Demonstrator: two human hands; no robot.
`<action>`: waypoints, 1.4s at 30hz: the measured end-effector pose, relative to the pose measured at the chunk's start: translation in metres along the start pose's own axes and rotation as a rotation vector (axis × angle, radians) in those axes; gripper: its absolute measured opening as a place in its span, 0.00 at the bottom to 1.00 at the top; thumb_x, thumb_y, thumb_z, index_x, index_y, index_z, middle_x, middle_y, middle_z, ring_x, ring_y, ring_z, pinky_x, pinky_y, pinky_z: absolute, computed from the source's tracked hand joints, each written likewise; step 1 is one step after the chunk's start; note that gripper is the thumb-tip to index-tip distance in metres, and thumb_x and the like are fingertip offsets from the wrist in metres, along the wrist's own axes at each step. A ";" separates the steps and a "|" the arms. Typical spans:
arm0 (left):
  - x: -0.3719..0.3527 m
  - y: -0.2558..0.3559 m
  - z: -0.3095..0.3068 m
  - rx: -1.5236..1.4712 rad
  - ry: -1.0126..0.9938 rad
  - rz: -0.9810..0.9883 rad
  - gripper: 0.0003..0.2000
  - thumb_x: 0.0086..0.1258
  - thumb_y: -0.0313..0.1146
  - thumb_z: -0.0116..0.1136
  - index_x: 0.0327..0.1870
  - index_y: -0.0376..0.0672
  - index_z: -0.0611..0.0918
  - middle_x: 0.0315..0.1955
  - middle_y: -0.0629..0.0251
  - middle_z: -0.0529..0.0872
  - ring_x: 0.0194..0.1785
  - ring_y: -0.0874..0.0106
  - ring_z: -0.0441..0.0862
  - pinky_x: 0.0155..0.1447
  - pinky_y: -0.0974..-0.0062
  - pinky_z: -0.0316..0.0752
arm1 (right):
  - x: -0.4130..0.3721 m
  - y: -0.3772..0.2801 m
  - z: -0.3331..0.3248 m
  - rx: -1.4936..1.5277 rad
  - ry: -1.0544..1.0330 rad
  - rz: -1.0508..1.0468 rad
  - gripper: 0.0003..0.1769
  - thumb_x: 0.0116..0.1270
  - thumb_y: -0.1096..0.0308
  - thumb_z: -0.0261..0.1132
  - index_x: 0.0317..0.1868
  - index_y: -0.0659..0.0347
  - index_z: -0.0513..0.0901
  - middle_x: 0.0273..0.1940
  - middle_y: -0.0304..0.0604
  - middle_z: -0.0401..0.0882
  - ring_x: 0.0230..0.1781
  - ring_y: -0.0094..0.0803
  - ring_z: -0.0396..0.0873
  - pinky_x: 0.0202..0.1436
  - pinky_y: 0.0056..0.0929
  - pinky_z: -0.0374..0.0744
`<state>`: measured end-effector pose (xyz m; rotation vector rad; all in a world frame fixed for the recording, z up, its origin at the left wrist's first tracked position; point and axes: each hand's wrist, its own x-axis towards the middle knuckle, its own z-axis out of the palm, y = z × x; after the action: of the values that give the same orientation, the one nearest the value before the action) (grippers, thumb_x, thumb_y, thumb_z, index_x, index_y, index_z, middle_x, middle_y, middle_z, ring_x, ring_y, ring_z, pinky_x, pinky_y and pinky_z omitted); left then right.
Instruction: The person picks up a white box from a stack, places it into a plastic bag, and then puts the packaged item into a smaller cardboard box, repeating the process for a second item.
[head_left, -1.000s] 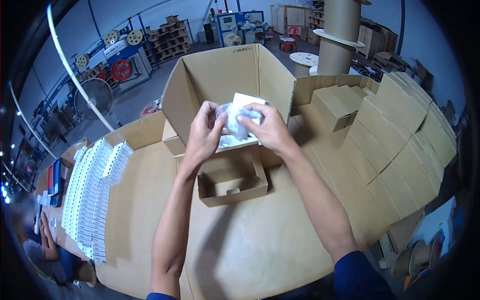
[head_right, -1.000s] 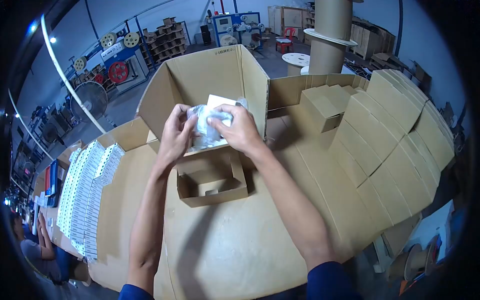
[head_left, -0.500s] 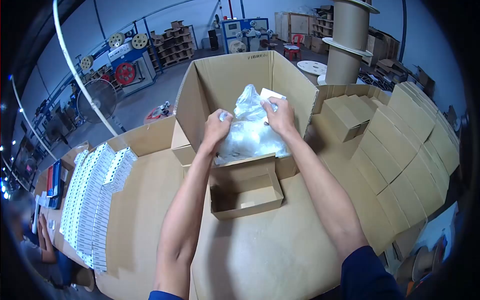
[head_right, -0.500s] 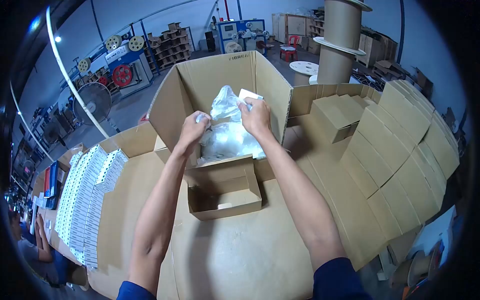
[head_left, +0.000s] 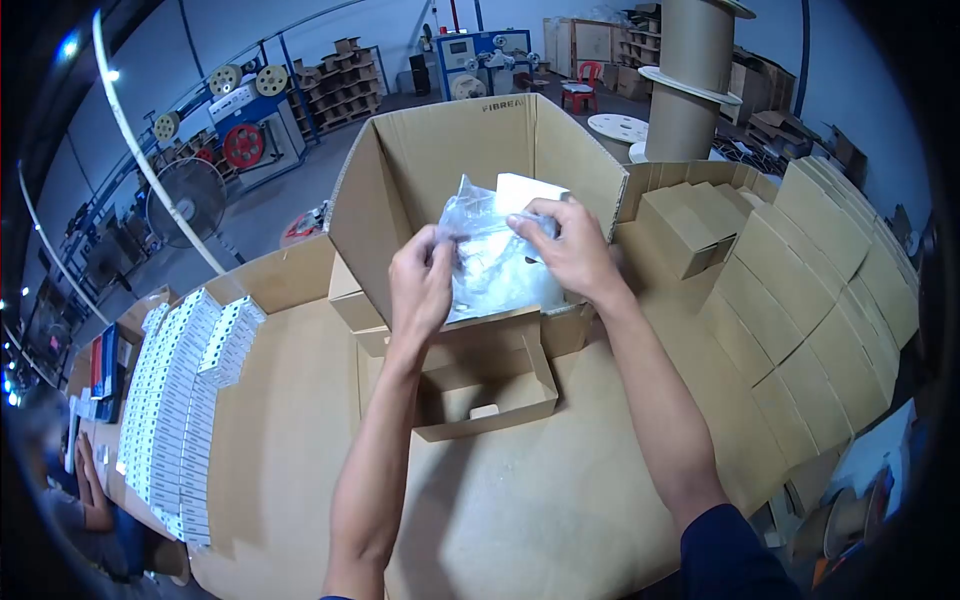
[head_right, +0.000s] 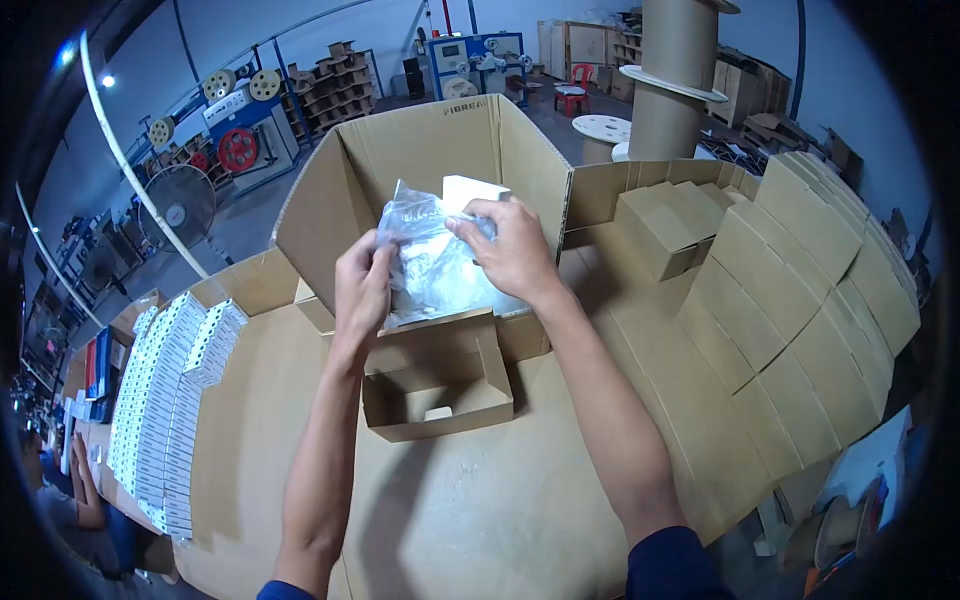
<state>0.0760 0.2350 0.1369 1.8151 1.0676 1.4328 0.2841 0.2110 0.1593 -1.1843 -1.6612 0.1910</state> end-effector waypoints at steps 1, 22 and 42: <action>-0.017 0.013 -0.004 -0.109 0.009 -0.020 0.09 0.80 0.30 0.53 0.43 0.35 0.83 0.29 0.75 0.79 0.32 0.83 0.70 0.36 0.80 0.66 | -0.005 -0.010 -0.009 0.116 -0.023 0.074 0.16 0.72 0.57 0.72 0.40 0.65 0.89 0.31 0.47 0.84 0.34 0.33 0.81 0.40 0.35 0.77; -0.307 0.084 -0.045 -0.916 0.147 -0.320 0.18 0.71 0.16 0.62 0.56 0.40 0.70 0.50 0.56 0.79 0.48 0.71 0.83 0.50 0.76 0.82 | -0.349 -0.129 -0.046 0.404 -0.250 0.546 0.13 0.72 0.66 0.71 0.43 0.71 0.85 0.43 0.53 0.78 0.40 0.38 0.78 0.46 0.35 0.78; -0.348 0.105 -0.052 0.200 -0.434 -0.055 0.08 0.71 0.26 0.67 0.44 0.35 0.79 0.27 0.58 0.85 0.31 0.61 0.84 0.41 0.66 0.80 | -0.395 -0.162 -0.047 -0.005 -0.193 0.320 0.09 0.66 0.75 0.72 0.43 0.70 0.84 0.63 0.64 0.72 0.60 0.60 0.79 0.62 0.46 0.79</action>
<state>0.0152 -0.1196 0.0638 2.0926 1.0477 0.8643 0.2131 -0.1916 0.0286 -1.4691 -1.6270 0.5152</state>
